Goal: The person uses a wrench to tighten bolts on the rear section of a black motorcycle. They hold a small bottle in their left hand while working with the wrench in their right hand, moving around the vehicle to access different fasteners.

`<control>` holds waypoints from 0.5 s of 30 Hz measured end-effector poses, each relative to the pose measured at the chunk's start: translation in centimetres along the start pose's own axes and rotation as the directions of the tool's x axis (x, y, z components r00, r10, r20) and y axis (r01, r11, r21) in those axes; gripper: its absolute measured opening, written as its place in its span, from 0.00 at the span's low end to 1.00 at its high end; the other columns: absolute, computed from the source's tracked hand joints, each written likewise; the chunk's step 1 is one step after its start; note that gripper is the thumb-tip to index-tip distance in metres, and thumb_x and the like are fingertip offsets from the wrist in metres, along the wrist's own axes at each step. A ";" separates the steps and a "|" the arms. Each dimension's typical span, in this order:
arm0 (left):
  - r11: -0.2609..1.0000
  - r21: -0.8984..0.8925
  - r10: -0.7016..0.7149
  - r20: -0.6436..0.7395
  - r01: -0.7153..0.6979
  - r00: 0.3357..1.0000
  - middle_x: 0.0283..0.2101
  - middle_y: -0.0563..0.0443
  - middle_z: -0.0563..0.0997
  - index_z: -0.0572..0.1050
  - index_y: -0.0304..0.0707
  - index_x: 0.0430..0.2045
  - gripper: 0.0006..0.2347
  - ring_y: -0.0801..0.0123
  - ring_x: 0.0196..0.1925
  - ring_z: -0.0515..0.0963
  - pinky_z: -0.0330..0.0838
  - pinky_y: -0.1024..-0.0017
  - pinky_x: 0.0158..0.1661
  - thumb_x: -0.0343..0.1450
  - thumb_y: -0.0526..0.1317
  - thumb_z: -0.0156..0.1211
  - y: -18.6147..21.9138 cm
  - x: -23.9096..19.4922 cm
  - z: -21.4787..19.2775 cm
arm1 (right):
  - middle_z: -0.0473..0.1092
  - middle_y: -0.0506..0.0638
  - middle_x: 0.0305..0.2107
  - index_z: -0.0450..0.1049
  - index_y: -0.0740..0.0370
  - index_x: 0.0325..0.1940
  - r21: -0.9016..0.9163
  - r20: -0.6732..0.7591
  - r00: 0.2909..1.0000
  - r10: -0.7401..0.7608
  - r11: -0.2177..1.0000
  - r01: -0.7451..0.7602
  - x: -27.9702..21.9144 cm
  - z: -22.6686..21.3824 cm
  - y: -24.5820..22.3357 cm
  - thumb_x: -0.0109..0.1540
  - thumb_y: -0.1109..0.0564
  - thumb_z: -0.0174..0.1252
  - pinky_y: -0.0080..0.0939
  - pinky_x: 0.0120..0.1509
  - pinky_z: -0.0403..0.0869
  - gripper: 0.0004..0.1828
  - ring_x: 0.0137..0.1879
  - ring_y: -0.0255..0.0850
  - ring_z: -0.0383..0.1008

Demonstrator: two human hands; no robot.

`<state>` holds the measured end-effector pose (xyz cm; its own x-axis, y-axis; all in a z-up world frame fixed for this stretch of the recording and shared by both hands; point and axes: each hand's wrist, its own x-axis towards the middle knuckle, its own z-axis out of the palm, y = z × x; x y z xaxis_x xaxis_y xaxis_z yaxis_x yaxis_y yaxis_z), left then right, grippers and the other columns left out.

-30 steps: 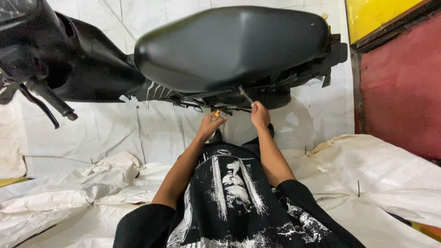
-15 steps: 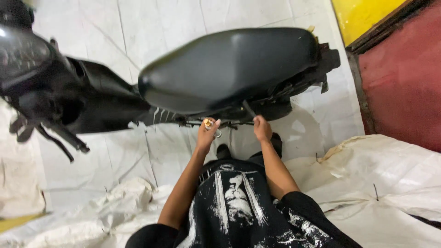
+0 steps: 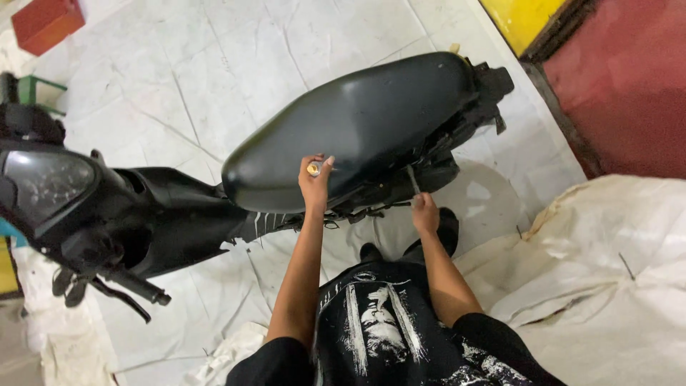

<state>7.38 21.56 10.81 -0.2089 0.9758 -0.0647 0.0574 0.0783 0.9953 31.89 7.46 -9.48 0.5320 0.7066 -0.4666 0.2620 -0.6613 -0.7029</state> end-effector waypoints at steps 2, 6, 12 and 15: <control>0.997 0.071 -0.010 0.012 0.009 1.000 0.43 0.41 0.82 0.75 0.40 0.36 0.11 0.60 0.47 0.79 0.72 0.60 0.50 0.67 0.41 0.74 -2.2 2.0 -0.4 | 0.77 0.59 0.44 0.74 0.50 0.56 -0.092 0.073 0.997 -0.020 0.995 0.027 0.0 0.8 0.0 0.69 0.38 0.42 0.64 0.61 0.72 0.23 0.57 0.63 0.75; 0.980 0.196 -0.057 0.081 0.040 0.995 0.33 0.48 0.80 0.77 0.41 0.31 0.10 0.66 0.37 0.76 0.70 0.64 0.42 0.63 0.37 0.75 -4.5 4.1 -1.9 | 0.77 0.48 0.30 0.74 0.47 0.45 -0.016 -0.007 1.000 0.020 1.000 -0.020 -0.2 1.5 0.1 0.71 0.41 0.39 0.57 0.50 0.74 0.19 0.45 0.54 0.79; 0.891 0.452 -0.147 0.205 0.039 0.968 0.39 0.39 0.84 0.80 0.43 0.40 0.12 0.47 0.46 0.83 0.72 0.58 0.49 0.64 0.38 0.71 -4.3 5.2 -3.3 | 0.77 0.60 0.39 0.76 0.54 0.50 -0.083 0.096 0.992 -0.081 0.993 0.089 -1.9 -0.1 -2.2 0.71 0.48 0.46 0.62 0.53 0.74 0.15 0.51 0.65 0.76; 0.845 0.531 -0.192 0.198 0.059 0.961 0.37 0.48 0.84 0.82 0.54 0.38 0.14 0.57 0.43 0.83 0.73 0.61 0.48 0.61 0.48 0.75 -5.9 6.5 -3.7 | 0.75 0.53 0.30 0.75 0.52 0.50 0.074 -0.046 0.998 -0.049 0.996 0.053 -1.4 0.0 -1.7 0.72 0.49 0.41 0.55 0.52 0.74 0.16 0.44 0.54 0.78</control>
<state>2.07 26.72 4.80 -0.0180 0.9633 -0.2678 0.5544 0.2325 0.7991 30.71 7.58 -7.66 0.5545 0.7262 -0.4063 0.2294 -0.6027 -0.7643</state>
